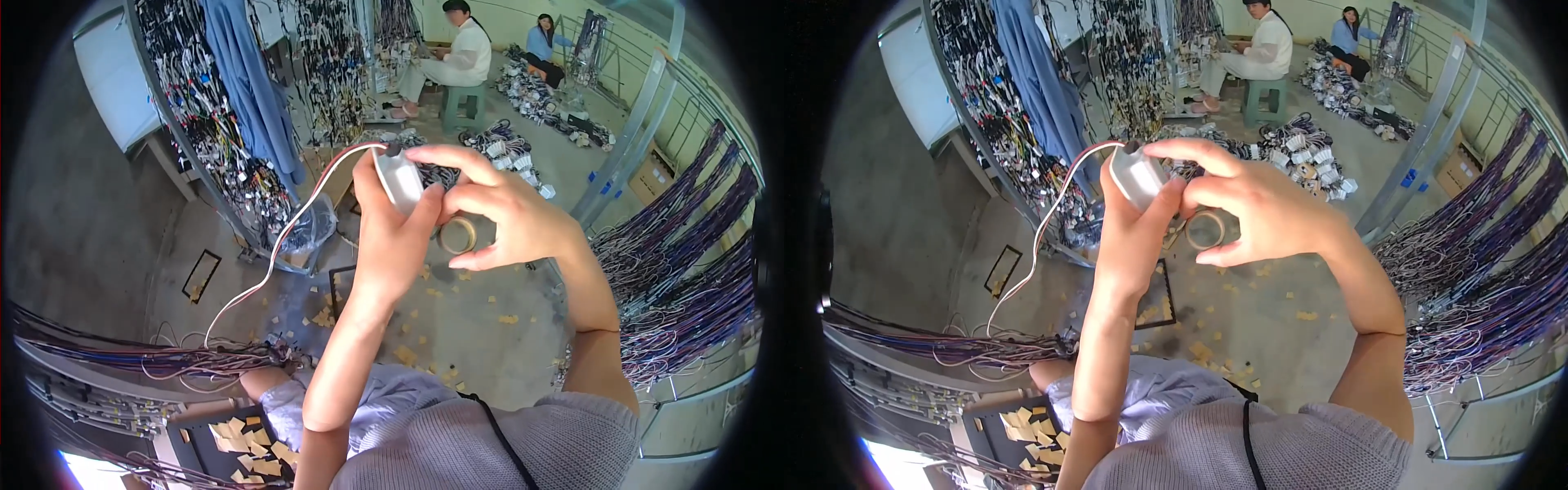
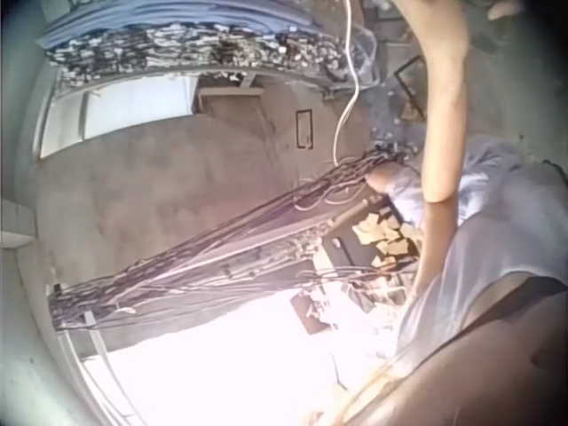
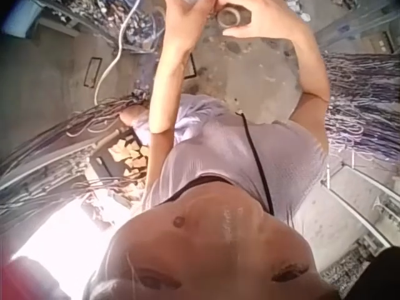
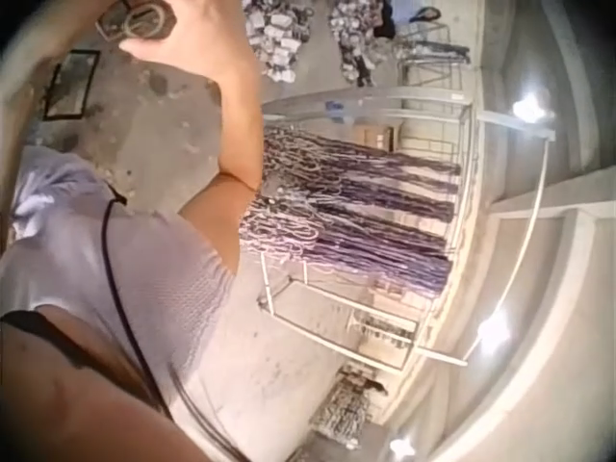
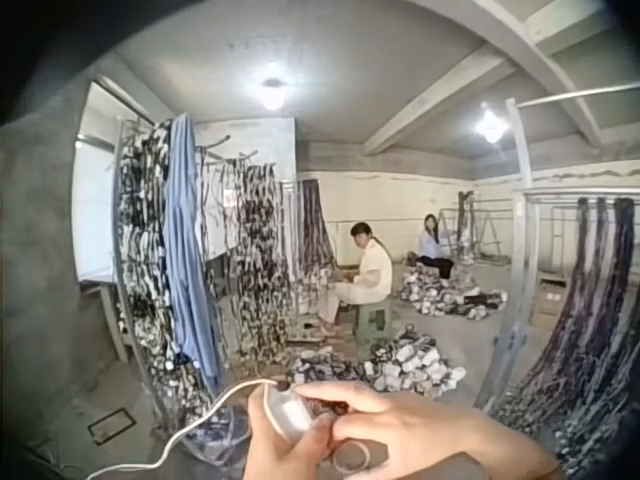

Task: Applying tape and assembling plastic housings onto electrical wire bundles at a factory workstation.

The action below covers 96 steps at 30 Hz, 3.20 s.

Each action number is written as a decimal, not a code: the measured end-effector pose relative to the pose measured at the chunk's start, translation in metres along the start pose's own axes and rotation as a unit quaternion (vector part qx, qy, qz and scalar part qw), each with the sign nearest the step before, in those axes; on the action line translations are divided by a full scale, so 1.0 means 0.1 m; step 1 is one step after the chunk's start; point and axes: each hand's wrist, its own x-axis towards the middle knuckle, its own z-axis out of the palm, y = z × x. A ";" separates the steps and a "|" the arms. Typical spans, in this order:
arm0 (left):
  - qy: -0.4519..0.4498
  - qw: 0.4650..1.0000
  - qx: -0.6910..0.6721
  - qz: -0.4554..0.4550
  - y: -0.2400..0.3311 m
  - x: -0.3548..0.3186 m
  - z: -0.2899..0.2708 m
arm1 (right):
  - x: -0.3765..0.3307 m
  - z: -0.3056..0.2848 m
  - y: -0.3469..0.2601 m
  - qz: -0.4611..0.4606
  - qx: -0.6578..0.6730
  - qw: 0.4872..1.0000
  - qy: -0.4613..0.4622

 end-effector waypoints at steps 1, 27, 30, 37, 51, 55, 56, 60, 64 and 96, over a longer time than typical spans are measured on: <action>0.000 1.000 -0.001 -0.001 -0.01 0.00 0.00 | 0.00 0.01 0.00 -0.002 0.005 1.000 -0.003; -0.017 0.999 -0.017 -0.026 -0.01 -0.04 0.09 | -0.07 -0.06 0.07 -0.028 0.018 0.999 -0.010; -0.019 0.998 -0.038 -0.040 0.04 -0.03 0.13 | -0.08 -0.08 0.07 -0.042 0.032 0.999 0.001; -0.021 0.998 -0.033 -0.055 0.07 -0.03 0.17 | -0.10 -0.12 0.01 -0.011 0.006 1.000 -0.004; -0.008 1.000 -0.023 -0.010 0.00 0.02 0.20 | -0.11 -0.10 0.08 0.008 0.044 0.999 -0.002; -0.004 1.000 -0.010 -0.009 0.02 0.01 0.19 | -0.09 -0.11 0.08 0.002 0.032 0.999 -0.005; -0.003 1.000 -0.008 -0.008 0.01 0.00 0.20 | -0.10 -0.10 0.09 -0.002 0.034 0.999 -0.001; 0.003 0.999 -0.036 -0.026 0.03 -0.04 0.15 | -0.09 -0.05 0.10 -0.006 0.045 0.999 -0.005; -0.012 0.998 -0.018 -0.059 0.13 -0.07 0.12 | -0.10 -0.07 0.04 0.002 0.049 0.999 -0.013; 0.390 0.868 -0.124 -0.280 -0.65 -2.76 -1.35 | 0.20 2.94 -0.38 0.160 0.647 0.716 -0.207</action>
